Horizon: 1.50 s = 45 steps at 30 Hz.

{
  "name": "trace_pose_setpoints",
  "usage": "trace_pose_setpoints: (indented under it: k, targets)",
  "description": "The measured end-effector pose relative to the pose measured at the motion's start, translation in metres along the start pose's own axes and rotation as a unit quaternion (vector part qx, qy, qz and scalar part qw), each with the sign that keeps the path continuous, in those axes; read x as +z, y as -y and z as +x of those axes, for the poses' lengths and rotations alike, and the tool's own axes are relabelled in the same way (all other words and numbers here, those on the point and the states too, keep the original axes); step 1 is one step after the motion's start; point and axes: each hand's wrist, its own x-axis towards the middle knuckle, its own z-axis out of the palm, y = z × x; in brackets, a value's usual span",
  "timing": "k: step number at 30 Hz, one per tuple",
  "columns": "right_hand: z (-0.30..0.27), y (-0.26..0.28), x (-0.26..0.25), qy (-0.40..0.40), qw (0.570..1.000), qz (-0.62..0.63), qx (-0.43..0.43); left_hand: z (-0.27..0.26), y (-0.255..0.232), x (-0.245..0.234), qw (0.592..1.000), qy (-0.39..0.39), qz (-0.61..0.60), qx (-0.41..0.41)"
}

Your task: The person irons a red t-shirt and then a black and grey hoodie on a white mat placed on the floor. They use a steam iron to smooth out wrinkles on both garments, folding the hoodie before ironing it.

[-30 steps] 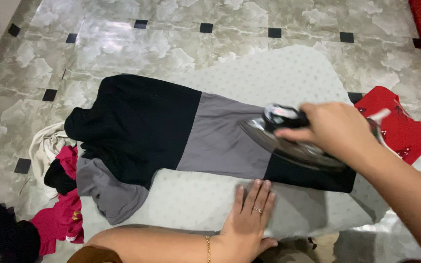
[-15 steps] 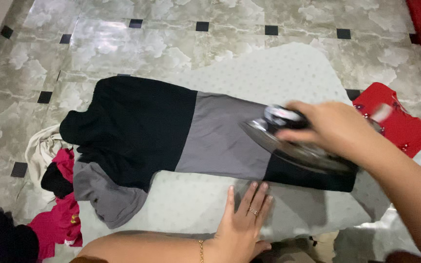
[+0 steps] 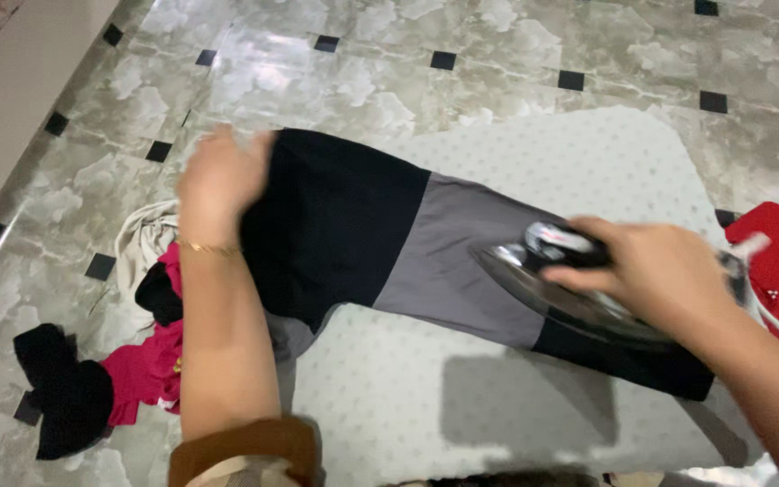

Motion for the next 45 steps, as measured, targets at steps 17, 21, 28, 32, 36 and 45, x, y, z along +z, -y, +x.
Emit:
trace_pose_setpoints:
  k: [17,21,28,32,36,45]
  targets:
    - [0.079,0.091,-0.02,0.033,0.981,0.132,-0.136,0.023,0.072,0.017,0.947,0.278,-0.149,-0.056]
    - [0.016,0.084,-0.027,0.082,0.977,0.114,-0.163,0.021,0.096,0.006,0.909,0.323,-0.263,0.017]
    - [0.024,0.107,-0.031,0.054,0.99,0.037,-0.128,0.026,0.093,-0.005,0.909,0.156,-0.382,0.065]
    - [0.084,0.129,-0.018,-0.058,0.982,0.104,-0.148,0.016,0.081,-0.016,0.892,0.228,-0.388,-0.038]
    - [0.158,0.162,-0.014,-0.169,0.964,0.148,-0.144,0.016,0.084,-0.011,0.827,0.303,-0.463,-0.101]
    - [0.135,0.155,-0.023,-0.02,0.974,0.156,-0.165,0.031,0.133,0.031,0.83,0.423,-0.358,0.067]
